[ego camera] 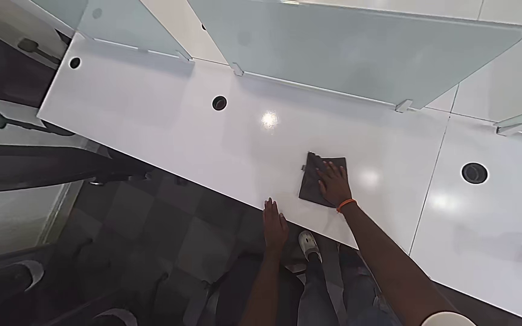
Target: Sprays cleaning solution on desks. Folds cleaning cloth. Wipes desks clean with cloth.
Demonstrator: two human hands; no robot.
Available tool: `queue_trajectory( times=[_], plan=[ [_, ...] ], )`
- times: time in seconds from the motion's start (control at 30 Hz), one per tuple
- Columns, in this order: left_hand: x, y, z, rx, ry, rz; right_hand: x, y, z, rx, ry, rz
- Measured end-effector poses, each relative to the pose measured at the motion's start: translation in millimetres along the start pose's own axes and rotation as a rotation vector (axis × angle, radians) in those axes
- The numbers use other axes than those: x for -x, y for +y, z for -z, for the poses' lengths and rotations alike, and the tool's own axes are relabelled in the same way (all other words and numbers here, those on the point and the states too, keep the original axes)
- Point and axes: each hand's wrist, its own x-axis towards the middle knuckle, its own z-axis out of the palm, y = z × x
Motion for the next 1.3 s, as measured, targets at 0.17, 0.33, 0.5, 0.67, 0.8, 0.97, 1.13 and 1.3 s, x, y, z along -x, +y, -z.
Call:
queue_trajectory(
  times=[0.17, 0.33, 0.5, 0.67, 0.8, 0.97, 1.13, 1.3],
  plan=[
    [-41, 42, -32, 0.032, -0.119, -0.264, 49, 11, -3, 0.079, 0.145, -0.409],
    [-87, 83, -70, 0.092, -0.101, -0.427, 71, -17, -17, 0.127, 0.195, -0.500],
    [-104, 93, -84, 0.066, -0.179, -0.517, 57, -10, -11, 0.092, 0.193, -0.464],
    [-105, 85, -87, 0.113, -0.146, -0.503, 18, 5, 1, 0.053, 0.222, -0.422],
    [-104, 87, -88, 0.051, -0.161, -0.486, -17, 18, 15, 0.054, 0.196, -0.415],
    [-106, 90, -89, -0.010, -0.193, -0.466, -74, 40, 37, 0.064, 0.116, -0.424],
    [-105, 89, -87, 0.002, -0.231, -0.460, -131, 67, 47, 0.069, 0.211, -0.408],
    [-106, 90, -88, -0.010, -0.218, -0.458, -177, 86, 60, 0.085, 0.274, -0.441]
  ],
)
